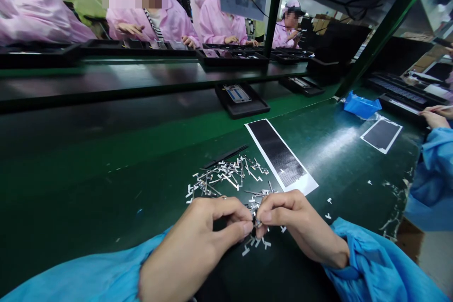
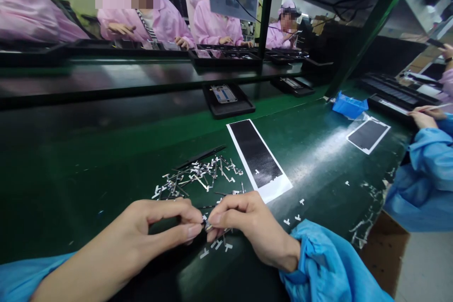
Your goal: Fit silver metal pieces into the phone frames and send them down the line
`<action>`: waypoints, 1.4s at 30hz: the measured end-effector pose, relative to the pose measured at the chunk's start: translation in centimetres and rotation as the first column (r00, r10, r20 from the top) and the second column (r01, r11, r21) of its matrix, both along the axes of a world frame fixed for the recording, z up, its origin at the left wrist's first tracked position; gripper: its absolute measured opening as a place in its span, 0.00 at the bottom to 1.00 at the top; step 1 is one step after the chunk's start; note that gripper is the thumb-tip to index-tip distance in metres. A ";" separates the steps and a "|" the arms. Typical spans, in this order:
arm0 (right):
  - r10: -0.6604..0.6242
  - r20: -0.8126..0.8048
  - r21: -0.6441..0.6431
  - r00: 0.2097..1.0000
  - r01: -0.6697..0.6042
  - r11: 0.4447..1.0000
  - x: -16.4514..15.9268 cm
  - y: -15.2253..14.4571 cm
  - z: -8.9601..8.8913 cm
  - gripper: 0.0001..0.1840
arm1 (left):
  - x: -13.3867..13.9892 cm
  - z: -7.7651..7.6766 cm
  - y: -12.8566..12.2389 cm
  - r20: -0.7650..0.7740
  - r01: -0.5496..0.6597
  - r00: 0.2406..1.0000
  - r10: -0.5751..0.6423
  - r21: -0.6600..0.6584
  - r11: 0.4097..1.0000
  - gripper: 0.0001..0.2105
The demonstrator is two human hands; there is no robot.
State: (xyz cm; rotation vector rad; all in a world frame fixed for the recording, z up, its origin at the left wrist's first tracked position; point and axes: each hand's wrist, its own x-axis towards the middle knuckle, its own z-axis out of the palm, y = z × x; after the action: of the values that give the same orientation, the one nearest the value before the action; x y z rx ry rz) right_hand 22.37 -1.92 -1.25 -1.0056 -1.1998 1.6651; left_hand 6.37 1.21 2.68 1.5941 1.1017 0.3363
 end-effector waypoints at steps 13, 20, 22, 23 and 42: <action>0.049 0.102 0.073 0.994 -0.057 0.996 0.0 0.0 -0.2 0.08 | -0.8 -0.6 -0.2 0.234 0.080 0.972 -0.002 -0.325 0.942 0.08; -0.213 0.496 0.409 0.842 -0.010 0.912 1.4 -1.8 0.2 0.11 | -1.3 0.6 -1.1 0.227 -0.133 0.952 0.206 -0.301 0.945 0.08; -0.354 0.604 0.537 0.714 -0.036 0.843 3.0 -3.0 -0.3 0.11 | -1.5 0.9 -1.3 0.226 -0.152 0.948 0.225 -0.298 0.942 0.08; -0.500 0.669 0.647 0.551 -0.098 0.756 3.9 -3.7 -0.7 0.11 | -1.6 1.0 -1.4 0.224 -0.161 0.947 0.231 -0.291 0.943 0.08; -0.748 0.629 0.708 0.211 -0.551 0.441 1.5 -6.0 -2.3 0.13 | -9.1 0.8 -6.5 -0.133 -0.166 0.971 0.198 0.219 0.961 0.12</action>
State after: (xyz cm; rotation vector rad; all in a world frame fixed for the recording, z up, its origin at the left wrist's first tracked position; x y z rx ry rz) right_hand 23.89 -7.89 -3.52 -1.3018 -2.3544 -0.4210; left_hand -2.69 -5.29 3.43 1.7270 1.3747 0.4704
